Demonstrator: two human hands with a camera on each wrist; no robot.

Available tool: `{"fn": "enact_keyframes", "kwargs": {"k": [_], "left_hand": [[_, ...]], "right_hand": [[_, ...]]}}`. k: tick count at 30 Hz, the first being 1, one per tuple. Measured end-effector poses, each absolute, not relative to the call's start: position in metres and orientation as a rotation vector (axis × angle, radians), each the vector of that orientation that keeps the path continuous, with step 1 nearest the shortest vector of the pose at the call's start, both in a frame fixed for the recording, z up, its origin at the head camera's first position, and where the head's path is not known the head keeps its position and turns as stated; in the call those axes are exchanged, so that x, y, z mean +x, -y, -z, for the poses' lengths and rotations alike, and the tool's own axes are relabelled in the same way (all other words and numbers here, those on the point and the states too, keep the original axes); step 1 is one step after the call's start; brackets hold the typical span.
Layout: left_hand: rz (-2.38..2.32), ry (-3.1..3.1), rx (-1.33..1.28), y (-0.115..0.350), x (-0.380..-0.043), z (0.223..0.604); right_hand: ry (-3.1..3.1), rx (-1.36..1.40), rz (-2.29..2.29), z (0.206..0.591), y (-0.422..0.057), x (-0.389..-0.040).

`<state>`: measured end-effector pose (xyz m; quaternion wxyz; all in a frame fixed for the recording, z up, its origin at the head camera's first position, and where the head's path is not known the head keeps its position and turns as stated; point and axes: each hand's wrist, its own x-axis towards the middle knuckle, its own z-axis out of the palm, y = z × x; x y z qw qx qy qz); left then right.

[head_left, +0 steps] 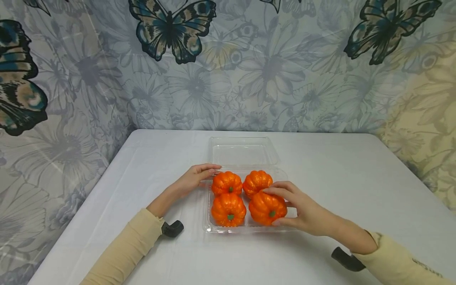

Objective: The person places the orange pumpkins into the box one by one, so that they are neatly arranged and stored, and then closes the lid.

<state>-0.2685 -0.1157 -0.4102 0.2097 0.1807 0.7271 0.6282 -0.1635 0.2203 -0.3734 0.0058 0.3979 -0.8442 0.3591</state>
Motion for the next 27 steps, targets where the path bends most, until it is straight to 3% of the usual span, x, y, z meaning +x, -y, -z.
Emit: {"fn": "enact_keyframes", "kwargs": {"k": [27], "left_hand": [[-1.759,-2.006,0.506,0.1158,-0.2701,0.4131]], "right_hand": [[2.564,1.271,-0.918,0.3813,-0.2170,-0.1664]]}}
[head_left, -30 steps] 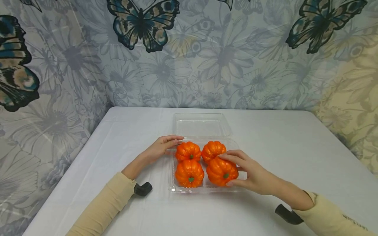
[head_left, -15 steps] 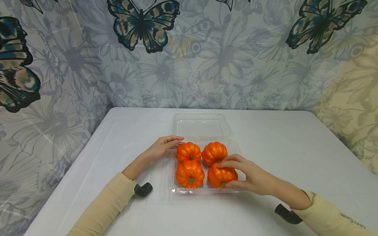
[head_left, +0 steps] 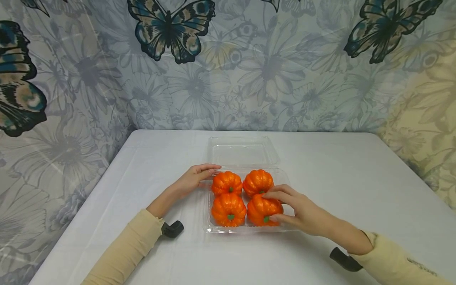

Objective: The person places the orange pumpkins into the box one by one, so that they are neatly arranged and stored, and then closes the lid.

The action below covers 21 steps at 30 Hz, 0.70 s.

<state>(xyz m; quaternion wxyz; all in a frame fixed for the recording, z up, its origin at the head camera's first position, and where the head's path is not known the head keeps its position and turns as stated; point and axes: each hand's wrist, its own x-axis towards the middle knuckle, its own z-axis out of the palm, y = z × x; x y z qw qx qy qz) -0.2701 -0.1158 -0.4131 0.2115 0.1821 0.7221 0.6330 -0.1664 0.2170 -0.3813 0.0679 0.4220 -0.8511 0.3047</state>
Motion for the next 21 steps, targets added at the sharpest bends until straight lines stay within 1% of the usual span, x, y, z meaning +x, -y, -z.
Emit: {"fn": "enact_keyframes", "kwargs": {"k": [6,14,21], "left_hand": [[-1.762,-1.995,0.506,0.1157,-0.2700,0.4121],[-1.771,-2.000,0.499,0.1161,-0.2684,0.4101],[-1.766,-1.999,0.501,0.1155,-0.2693,0.4109]], "right_hand": [[2.497,1.220,-0.856,0.3836,-0.2151,-0.1663],[2.461,1.244,-0.978,0.3816,-0.2166,-0.1680],[2.446,1.055,-1.201,0.3751,-0.2197,-0.1745]]}}
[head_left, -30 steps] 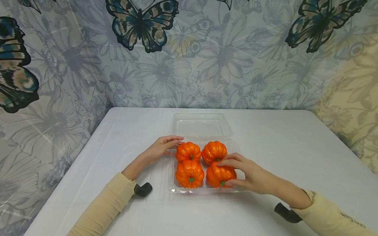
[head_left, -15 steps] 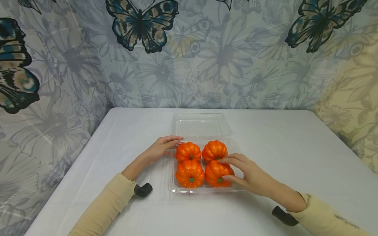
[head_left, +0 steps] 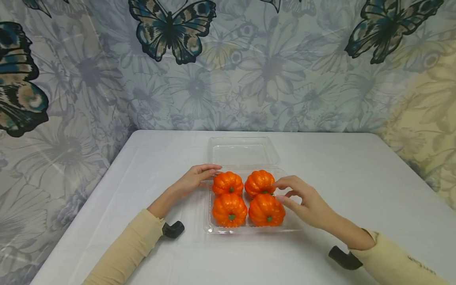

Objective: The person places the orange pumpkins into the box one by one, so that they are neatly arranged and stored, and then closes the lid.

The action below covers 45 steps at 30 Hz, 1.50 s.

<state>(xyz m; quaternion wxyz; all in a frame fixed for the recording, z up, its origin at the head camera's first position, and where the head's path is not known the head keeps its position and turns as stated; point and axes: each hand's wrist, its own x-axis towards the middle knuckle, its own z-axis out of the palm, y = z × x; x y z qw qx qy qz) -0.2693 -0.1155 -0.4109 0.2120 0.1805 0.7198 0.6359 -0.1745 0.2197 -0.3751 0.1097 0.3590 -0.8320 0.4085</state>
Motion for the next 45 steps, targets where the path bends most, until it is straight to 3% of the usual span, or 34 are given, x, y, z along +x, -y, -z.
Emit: {"fn": "enact_keyframes", "kwargs": {"k": [17,24,31,45], "left_hand": [[-1.897,-2.040,0.388,0.115,-0.270,0.409],[-1.856,-2.128,0.247,0.112,-0.272,0.408],[-1.815,-2.057,0.215,0.117,-0.274,0.410],[-1.948,-1.884,0.191,0.122,-0.276,0.409]], "right_hand": [[2.260,-0.020,-2.498,0.344,-0.244,-0.222],[2.233,-0.304,-2.576,0.355,-0.251,-0.245],[2.485,-0.267,-2.648,0.371,-0.257,-0.264],[2.662,0.053,-2.554,0.383,-0.256,-0.269]]}}
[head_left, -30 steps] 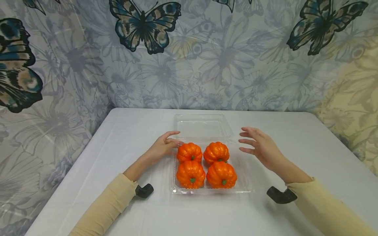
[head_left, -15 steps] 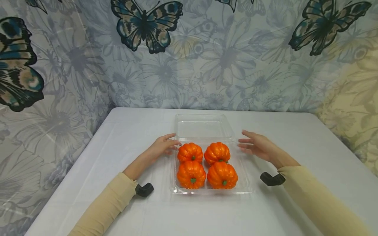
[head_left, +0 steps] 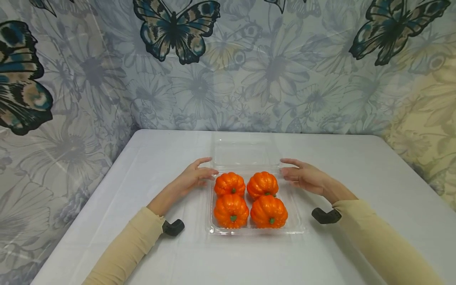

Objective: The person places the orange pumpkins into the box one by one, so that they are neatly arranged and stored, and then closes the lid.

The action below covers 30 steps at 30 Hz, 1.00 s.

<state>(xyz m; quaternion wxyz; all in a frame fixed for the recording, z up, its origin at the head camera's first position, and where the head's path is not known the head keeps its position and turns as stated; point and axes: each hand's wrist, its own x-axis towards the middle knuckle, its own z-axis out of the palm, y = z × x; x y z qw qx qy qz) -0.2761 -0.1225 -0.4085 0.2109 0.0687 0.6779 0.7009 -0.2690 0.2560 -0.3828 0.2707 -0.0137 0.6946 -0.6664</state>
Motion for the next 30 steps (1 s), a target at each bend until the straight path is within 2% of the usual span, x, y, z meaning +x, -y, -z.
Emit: {"fn": "enact_keyframes", "kwargs": {"k": [14,21,30], "left_hand": [[-1.986,-1.925,0.257,0.121,-0.274,0.406],[-2.039,-1.880,0.371,0.123,-0.271,0.408],[-2.104,-1.807,0.296,0.124,-0.273,0.410]], "right_hand": [[-1.946,-0.101,1.984,0.389,-0.253,-0.264],[-1.942,-0.119,2.017,0.391,-0.255,-0.263],[-2.055,-0.197,1.887,0.389,-0.260,-0.258]]}}
